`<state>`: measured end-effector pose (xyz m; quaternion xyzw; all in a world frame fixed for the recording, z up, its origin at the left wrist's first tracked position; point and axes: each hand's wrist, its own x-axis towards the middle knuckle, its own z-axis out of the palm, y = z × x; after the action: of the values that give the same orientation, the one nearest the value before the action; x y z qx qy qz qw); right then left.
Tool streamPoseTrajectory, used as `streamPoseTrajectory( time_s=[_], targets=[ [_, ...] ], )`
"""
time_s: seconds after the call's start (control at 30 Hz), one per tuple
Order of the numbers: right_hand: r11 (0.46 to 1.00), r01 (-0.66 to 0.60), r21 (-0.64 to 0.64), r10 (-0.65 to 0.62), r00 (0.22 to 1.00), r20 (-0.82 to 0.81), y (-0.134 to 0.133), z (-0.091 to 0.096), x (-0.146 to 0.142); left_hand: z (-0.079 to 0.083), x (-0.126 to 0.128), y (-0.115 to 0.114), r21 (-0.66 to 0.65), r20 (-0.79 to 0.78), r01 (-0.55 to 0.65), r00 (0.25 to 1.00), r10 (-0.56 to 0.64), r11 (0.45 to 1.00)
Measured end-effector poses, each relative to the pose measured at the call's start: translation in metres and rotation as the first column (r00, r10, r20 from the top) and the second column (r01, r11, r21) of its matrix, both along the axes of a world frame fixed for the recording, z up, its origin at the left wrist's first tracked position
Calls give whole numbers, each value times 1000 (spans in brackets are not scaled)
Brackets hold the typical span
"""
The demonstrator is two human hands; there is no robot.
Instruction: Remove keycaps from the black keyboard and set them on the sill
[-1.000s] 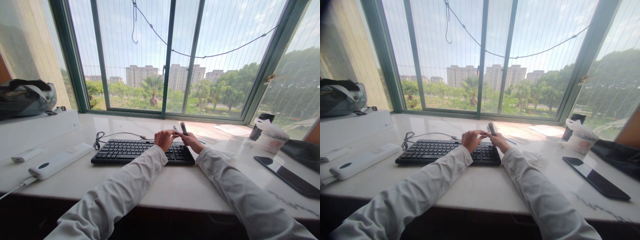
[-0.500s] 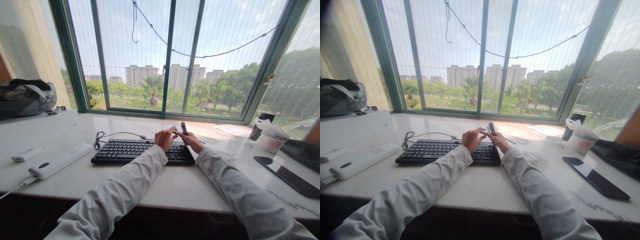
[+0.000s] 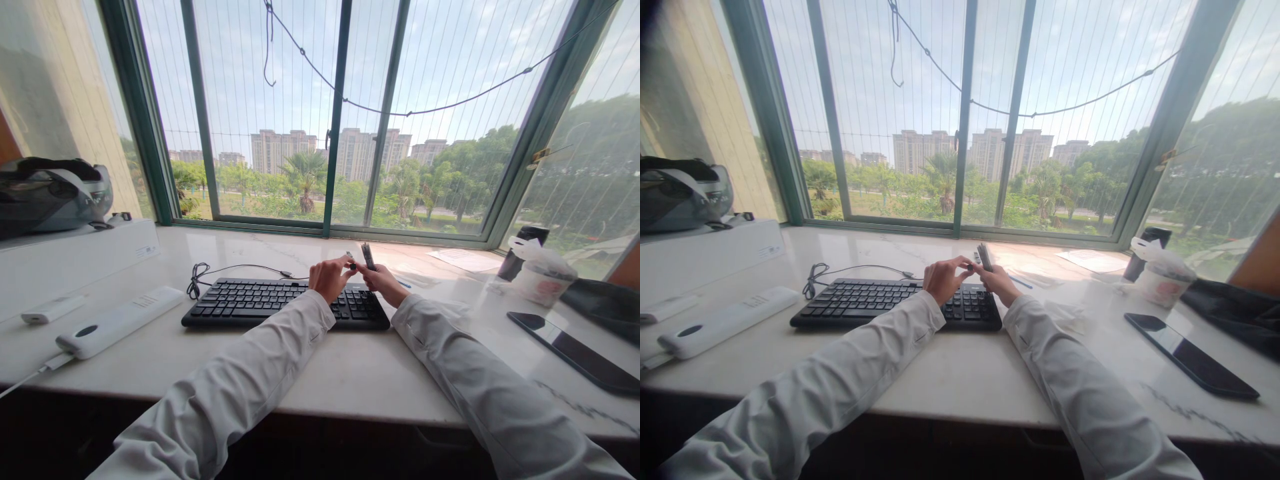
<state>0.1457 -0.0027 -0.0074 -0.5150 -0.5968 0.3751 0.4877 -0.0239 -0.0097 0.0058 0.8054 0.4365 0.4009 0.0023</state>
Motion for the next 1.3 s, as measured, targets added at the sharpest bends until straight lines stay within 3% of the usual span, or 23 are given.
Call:
streamPoseTrajectory(
  time_s=[0.73, 0.83, 0.93, 1.0, 1.07, 1.17, 1.3],
  targets=[
    [999, -32, -5, 31, 999, -17, -2, 5, -1, -3, 0, 3, 118, 41, 19, 999, -24, 993],
    [1000, -23, 21, 23, 999, 24, -1, 6, 1, -2, -1, 3, 114, 33, 0, 999, -4, 993],
    [991, 64, 121, -87, 978, 191, 1, 8, 7, 0, -2, 3, 87, 15, -33, 999, 32, 996],
    [963, 153, 222, -232, 888, 396, 0, 9, 11, 0, -4, 5, 66, -3, -71, 997, 71, 995],
    [934, 214, 288, -351, 709, 612, -2, 8, 13, 0, -5, 7, 44, -24, -112, 993, 113, 993],
    [932, 254, 260, -354, 472, 807, -7, 5, 15, 2, -8, 11, 7, -56, -170, 984, 170, 986],
    [931, 302, 206, -321, 404, 857, -9, 2, 17, 12, -17, 17, -21, -71, -236, 970, 234, 972]
  ],
)
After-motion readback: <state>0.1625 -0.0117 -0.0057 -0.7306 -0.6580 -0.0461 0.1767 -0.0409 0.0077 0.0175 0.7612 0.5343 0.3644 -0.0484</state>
